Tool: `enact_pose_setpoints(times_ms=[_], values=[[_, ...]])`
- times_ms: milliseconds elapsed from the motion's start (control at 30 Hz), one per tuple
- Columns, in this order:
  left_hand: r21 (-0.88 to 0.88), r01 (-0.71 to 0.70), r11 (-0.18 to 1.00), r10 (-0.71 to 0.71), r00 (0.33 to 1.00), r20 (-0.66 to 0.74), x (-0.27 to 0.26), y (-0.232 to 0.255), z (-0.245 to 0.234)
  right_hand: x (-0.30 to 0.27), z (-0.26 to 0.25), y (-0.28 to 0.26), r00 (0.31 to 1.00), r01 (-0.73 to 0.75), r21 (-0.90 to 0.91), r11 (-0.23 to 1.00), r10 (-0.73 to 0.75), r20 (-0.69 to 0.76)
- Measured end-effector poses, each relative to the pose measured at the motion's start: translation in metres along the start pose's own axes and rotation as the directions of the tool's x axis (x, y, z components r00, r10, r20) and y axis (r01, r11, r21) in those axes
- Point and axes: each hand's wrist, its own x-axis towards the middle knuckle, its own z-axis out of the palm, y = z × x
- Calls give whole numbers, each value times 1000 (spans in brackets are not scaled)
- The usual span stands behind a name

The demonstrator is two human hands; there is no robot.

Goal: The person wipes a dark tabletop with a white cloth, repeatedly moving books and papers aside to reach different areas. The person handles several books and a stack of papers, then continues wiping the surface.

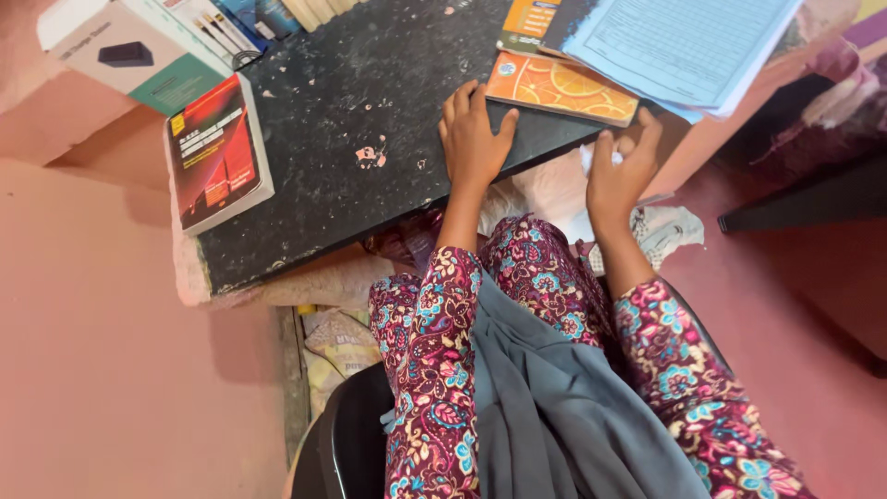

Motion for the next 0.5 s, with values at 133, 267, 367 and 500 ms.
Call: enact_pose_setpoints(times_ms=[133, 267, 367, 500], values=[[-39, 32, 999, -32, 999, -2, -3, -7, 4, 14, -16, 8, 978, 183, -319, 930, -139, 157], [-20, 71, 997, -71, 997, 12, 7, -8, 5, 15, -26, 12, 930, 267, -224, 937, -189, 315], [73, 134, 988, -133, 991, -15, 12, -4, 15, 5, -25, 15, 920, 228, -176, 958, -153, 360], [58, 164, 985, -161, 985, -57, 26, -7, 28, 1, -11, 18, 902, 276, -292, 916, -142, 408]])
